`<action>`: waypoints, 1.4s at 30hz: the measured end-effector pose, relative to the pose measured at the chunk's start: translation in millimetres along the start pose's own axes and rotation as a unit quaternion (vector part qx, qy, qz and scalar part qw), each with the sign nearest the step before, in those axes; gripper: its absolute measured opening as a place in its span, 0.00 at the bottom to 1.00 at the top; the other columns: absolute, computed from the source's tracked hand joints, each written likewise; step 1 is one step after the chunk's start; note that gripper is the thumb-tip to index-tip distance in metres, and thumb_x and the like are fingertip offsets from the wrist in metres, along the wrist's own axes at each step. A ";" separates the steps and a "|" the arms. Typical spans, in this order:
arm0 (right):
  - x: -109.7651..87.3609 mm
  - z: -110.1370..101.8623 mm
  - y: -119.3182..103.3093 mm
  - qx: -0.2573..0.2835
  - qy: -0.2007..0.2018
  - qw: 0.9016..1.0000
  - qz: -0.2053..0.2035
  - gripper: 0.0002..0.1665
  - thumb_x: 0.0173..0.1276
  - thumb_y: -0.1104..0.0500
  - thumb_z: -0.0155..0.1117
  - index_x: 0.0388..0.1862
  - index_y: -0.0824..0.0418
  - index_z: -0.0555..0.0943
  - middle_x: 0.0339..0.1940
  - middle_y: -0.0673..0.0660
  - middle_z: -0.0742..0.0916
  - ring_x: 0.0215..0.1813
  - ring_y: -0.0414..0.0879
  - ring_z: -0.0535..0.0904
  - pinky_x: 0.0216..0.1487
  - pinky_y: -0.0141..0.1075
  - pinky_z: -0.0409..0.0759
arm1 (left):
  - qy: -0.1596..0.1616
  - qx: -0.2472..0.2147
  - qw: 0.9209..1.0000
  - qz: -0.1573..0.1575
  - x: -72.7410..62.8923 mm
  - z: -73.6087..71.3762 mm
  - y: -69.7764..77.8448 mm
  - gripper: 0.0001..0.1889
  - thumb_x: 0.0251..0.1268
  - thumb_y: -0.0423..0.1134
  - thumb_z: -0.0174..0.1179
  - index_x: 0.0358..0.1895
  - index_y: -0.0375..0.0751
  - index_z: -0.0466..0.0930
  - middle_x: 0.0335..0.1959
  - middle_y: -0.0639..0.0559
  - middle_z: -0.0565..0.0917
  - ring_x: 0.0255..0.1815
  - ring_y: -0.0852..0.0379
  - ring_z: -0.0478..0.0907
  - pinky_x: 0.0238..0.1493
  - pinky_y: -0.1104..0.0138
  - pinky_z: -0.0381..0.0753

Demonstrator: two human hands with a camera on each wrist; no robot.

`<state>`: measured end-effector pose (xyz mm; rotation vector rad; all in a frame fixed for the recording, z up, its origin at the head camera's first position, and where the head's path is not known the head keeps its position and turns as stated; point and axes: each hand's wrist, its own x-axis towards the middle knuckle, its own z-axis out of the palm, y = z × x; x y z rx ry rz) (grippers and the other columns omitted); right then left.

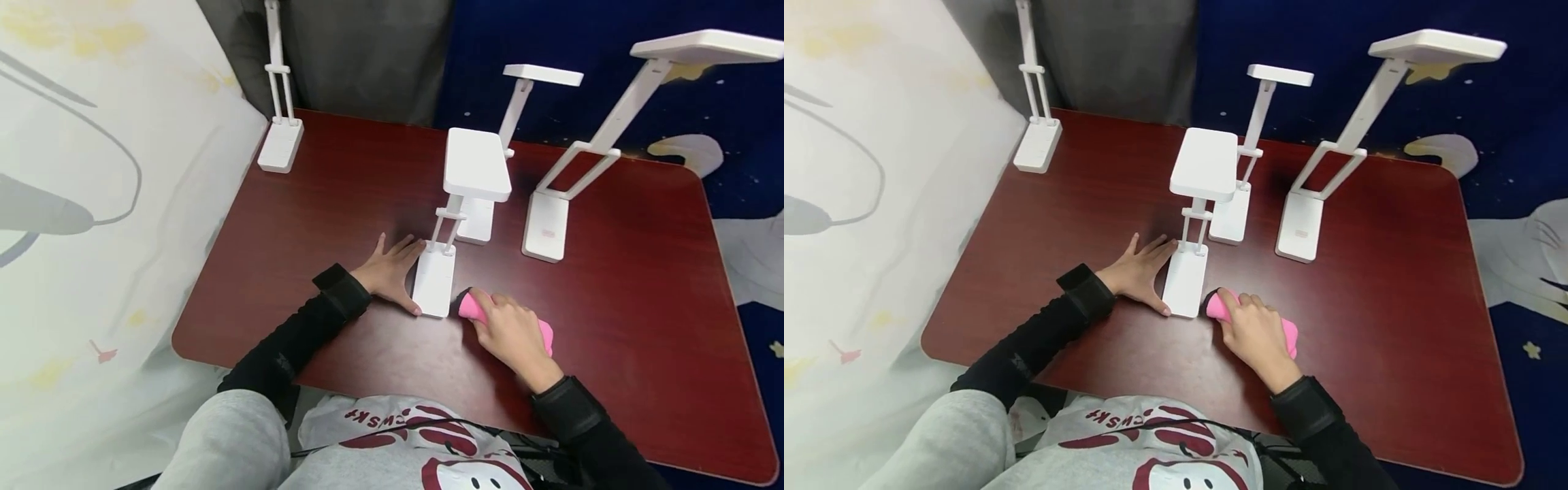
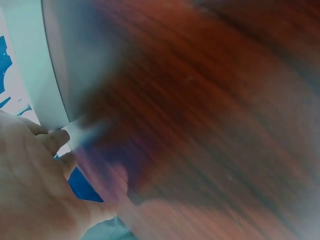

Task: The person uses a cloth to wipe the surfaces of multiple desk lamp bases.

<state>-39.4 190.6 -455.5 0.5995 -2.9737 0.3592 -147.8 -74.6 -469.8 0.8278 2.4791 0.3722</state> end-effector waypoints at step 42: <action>-21.7 11.7 -9.8 0.020 -0.011 0.999 0.026 0.30 0.57 0.64 0.77 0.61 0.62 0.84 0.36 0.64 0.89 0.38 0.62 0.88 0.28 0.56 0.85 | -0.023 0.008 0.994 -0.102 38.4 -53.9 -91.7 0.75 0.48 0.67 0.80 0.89 0.47 0.35 0.91 0.46 0.40 0.92 0.40 0.30 0.80 0.26 0.25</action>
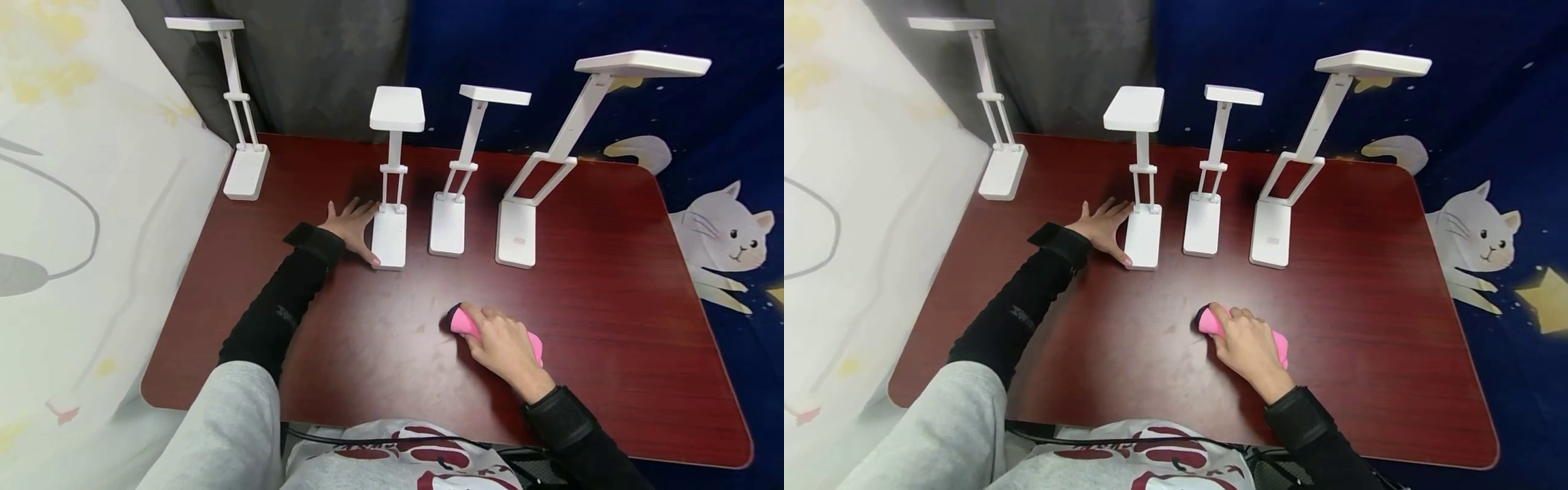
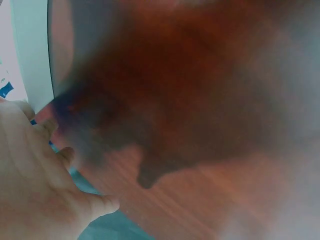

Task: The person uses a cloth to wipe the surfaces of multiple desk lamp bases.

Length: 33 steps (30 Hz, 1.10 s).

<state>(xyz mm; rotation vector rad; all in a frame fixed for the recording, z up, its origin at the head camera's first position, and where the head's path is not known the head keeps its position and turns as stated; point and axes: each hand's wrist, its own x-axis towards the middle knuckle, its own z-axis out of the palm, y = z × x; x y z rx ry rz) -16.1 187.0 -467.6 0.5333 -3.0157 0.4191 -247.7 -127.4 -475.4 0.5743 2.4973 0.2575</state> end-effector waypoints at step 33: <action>-26.6 -22.4 26.1 0.018 -0.008 0.996 0.089 0.32 0.61 0.64 0.73 0.66 0.65 0.81 0.49 0.72 0.90 0.43 0.68 0.88 0.30 0.62 0.84 | 0.140 -0.114 0.968 -0.173 -55.8 -20.1 -137.5 0.47 0.85 0.57 0.44 0.87 0.32 0.30 0.89 0.34 0.30 0.90 0.37 0.22 0.80 0.26 0.27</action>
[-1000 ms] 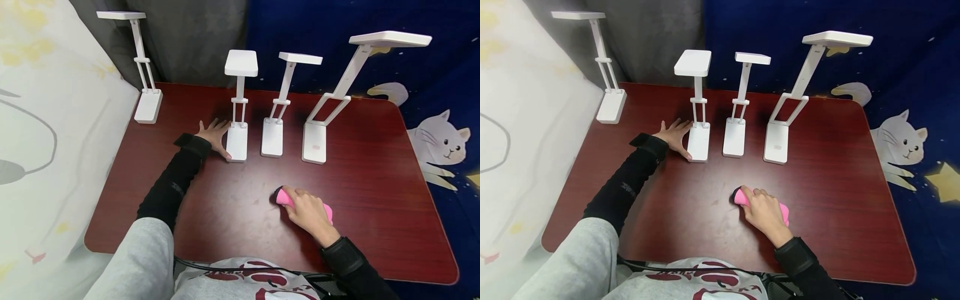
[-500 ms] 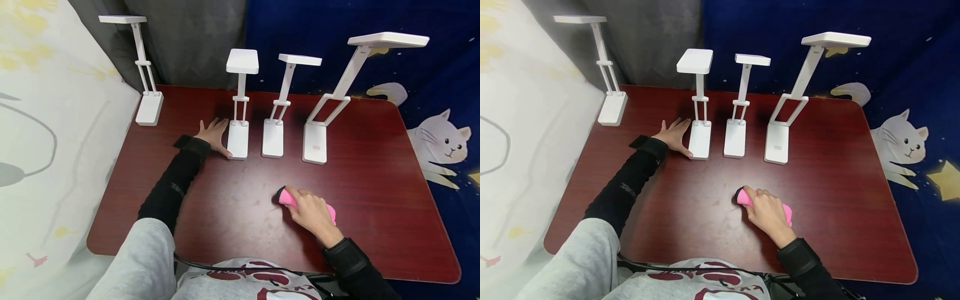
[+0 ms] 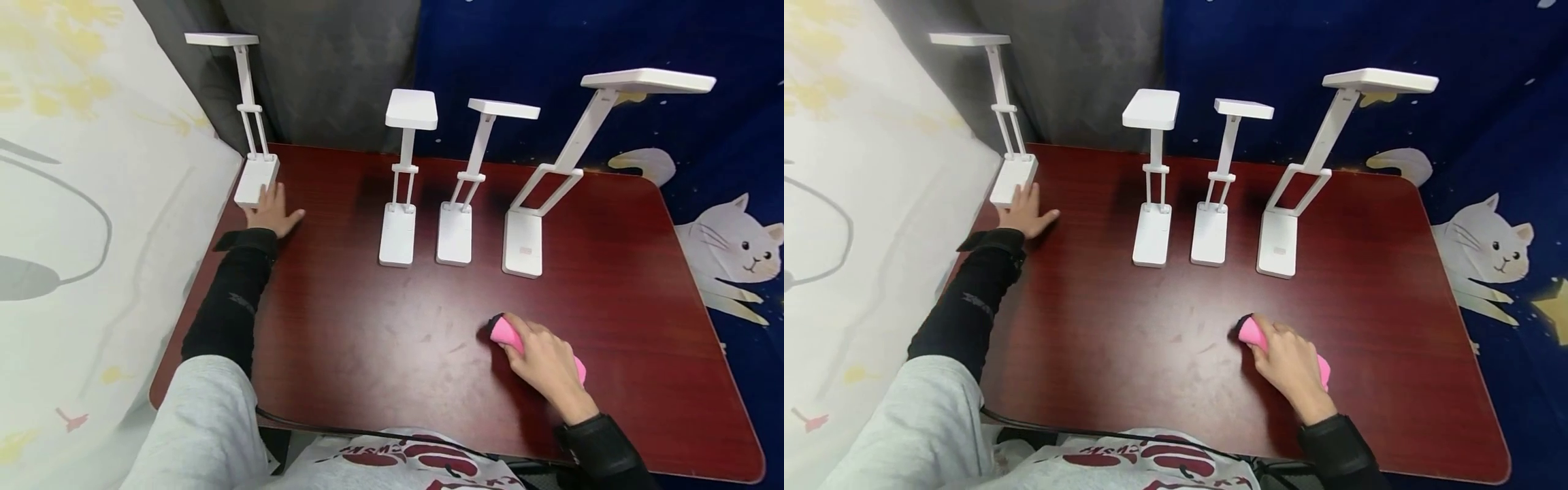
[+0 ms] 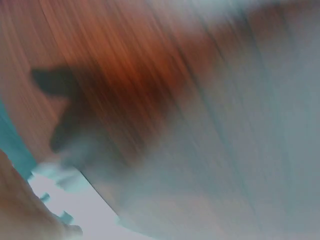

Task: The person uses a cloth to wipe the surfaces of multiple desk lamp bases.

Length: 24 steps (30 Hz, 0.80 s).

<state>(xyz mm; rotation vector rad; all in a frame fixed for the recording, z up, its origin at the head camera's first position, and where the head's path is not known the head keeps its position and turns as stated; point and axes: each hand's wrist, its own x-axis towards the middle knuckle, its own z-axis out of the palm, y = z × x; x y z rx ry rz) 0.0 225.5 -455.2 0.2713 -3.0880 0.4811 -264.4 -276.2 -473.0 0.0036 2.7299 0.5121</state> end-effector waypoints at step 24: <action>-7.6 6.7 -6.3 0.007 0.010 1.000 -0.007 0.31 0.62 0.63 0.73 0.65 0.65 0.81 0.46 0.70 0.91 0.40 0.67 0.88 0.29 0.61 0.83 | 0.014 0.058 0.998 -0.026 -52.8 13.0 -16.3 0.40 0.87 0.49 0.44 0.85 0.24 0.40 0.88 0.29 0.41 0.90 0.32 0.37 0.82 0.28 0.30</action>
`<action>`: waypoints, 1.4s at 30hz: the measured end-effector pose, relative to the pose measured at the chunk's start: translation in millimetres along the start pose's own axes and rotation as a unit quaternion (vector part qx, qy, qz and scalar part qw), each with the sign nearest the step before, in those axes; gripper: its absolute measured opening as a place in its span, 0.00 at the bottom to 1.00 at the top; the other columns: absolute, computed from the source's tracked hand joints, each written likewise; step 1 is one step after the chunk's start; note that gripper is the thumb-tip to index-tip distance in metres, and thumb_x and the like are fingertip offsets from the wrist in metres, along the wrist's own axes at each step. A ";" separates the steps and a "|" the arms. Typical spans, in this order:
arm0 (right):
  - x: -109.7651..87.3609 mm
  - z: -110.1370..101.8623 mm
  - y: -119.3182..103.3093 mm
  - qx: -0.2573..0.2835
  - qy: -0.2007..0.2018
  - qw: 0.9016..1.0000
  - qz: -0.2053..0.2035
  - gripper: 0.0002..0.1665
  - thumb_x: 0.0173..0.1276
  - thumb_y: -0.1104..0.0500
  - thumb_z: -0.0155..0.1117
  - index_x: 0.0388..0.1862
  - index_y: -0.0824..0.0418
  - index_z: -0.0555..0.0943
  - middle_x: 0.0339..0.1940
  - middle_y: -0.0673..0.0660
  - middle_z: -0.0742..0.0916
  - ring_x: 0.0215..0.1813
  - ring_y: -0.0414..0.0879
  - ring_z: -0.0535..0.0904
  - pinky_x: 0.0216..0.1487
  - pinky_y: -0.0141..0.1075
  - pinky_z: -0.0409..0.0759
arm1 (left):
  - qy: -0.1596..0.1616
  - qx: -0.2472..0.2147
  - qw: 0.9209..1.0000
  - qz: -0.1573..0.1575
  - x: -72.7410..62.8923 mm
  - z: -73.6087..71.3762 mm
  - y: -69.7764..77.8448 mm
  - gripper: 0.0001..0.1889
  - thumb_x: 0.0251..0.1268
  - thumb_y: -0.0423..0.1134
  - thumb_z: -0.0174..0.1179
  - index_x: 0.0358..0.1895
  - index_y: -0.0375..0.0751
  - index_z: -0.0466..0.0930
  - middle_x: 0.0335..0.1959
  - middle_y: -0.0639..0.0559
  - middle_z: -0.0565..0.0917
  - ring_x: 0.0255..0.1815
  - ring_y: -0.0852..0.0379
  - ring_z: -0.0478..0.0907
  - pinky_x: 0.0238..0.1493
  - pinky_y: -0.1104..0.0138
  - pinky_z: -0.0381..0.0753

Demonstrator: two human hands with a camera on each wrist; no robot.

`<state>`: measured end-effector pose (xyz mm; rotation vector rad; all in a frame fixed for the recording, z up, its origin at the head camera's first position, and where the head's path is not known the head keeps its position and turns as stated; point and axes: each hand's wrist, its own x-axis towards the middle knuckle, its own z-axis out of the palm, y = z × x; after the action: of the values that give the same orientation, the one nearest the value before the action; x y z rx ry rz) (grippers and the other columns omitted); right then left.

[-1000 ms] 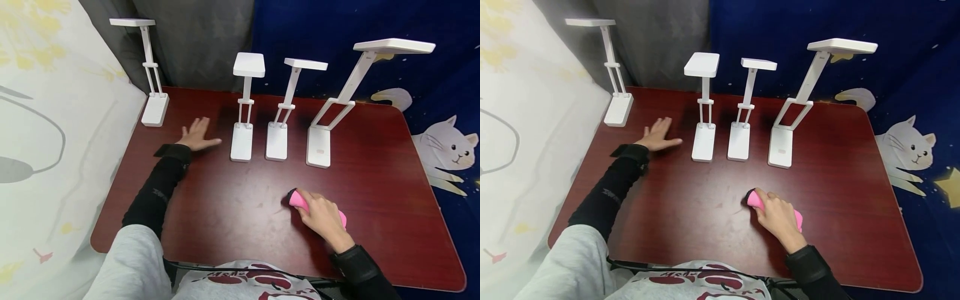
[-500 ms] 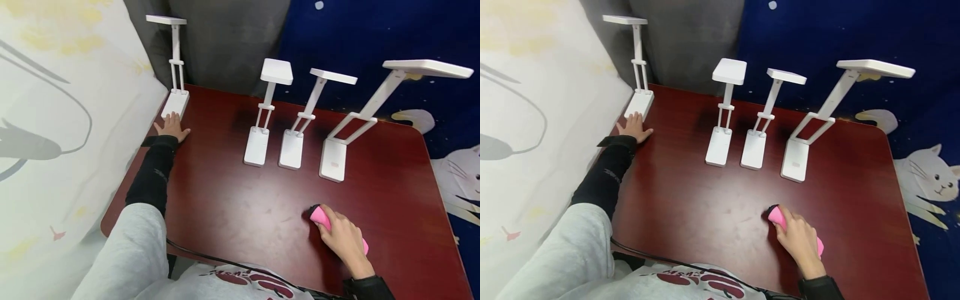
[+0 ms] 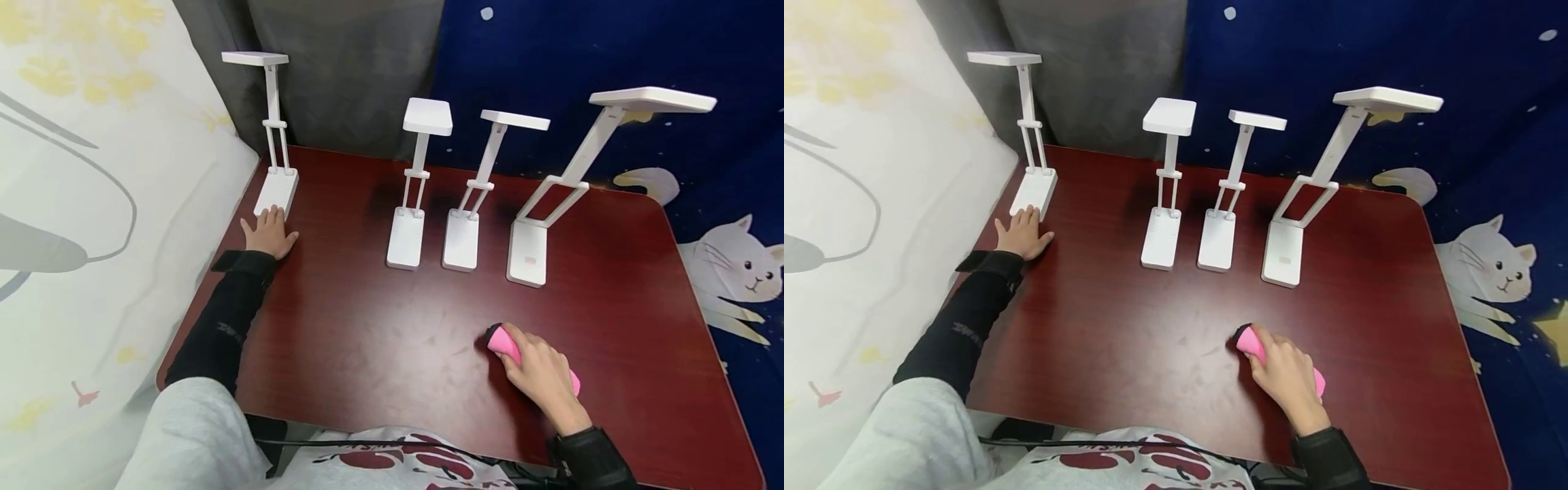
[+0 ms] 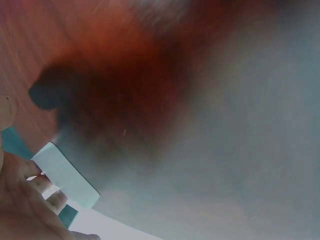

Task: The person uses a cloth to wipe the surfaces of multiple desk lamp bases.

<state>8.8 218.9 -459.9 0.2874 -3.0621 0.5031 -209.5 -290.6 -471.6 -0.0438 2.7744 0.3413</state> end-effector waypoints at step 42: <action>1.8 6.9 0.3 0.017 -0.015 1.000 -0.002 0.32 0.62 0.64 0.71 0.67 0.65 0.80 0.49 0.71 0.90 0.42 0.70 0.88 0.33 0.65 0.84 | 0.142 0.212 0.915 0.312 -241.8 139.0 134.2 0.35 0.68 0.55 0.71 0.72 0.37 0.77 0.70 0.43 0.81 0.64 0.48 0.77 0.71 0.55 0.80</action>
<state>7.0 216.6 -466.4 0.3058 -3.0831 0.5552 54.5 -129.6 -485.2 0.9833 3.0131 -0.1450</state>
